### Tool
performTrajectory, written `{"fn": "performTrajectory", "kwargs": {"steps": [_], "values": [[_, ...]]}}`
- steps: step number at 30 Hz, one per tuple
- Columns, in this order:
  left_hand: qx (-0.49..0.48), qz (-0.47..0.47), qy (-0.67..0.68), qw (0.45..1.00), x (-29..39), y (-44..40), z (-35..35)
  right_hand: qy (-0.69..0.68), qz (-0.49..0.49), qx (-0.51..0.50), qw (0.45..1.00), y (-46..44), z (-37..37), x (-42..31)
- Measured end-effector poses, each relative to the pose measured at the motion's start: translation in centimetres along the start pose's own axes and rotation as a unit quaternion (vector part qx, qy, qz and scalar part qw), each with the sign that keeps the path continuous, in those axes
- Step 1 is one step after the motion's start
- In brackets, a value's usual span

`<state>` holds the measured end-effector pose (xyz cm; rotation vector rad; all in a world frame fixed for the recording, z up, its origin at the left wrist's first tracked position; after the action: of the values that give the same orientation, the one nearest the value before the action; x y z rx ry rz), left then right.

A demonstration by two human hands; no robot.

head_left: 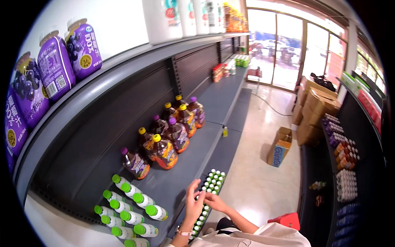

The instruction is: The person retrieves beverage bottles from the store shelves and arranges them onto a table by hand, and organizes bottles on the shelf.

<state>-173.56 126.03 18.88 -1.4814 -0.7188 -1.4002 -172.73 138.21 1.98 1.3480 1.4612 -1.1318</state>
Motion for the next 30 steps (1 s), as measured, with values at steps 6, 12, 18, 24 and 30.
{"fn": "performTrajectory", "kwargs": {"steps": [6,12,18,24,30], "values": [[0.22,0.044,-0.036,0.974,0.1,-6.0,-4.0,0.062,-0.125,-0.039,0.989,-9.6,-2.5,-9.7],[0.38,0.097,-0.09,0.916,2.6,-12.3,-7.9,0.064,-0.163,-0.098,0.98,-17.8,-3.3,-12.0],[0.356,0.083,-0.326,0.872,-0.9,-19.6,-10.7,0.051,-0.204,-0.042,0.977,-21.8,-3.4,-11.8],[0.355,0.032,-0.47,0.807,2.5,-17.5,-8.0,0.038,-0.188,-0.1,0.976,-22.9,-5.1,-10.1],[0.277,0.056,-0.496,0.821,2.8,-11.9,-0.7,0.041,-0.257,-0.17,0.95,-21.7,-6.7,-9.7]]}}
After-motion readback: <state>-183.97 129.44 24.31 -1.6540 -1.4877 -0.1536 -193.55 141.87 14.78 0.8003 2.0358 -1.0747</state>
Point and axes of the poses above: each hand's wrist, its own y-axis away from the middle knuckle, its own z-axis out of the palm, x = y × z, the point moved 5 cm from there along -y, towards the middle knuckle, and after that the axes turned 10 degrees about y, right-handed, at the moved point
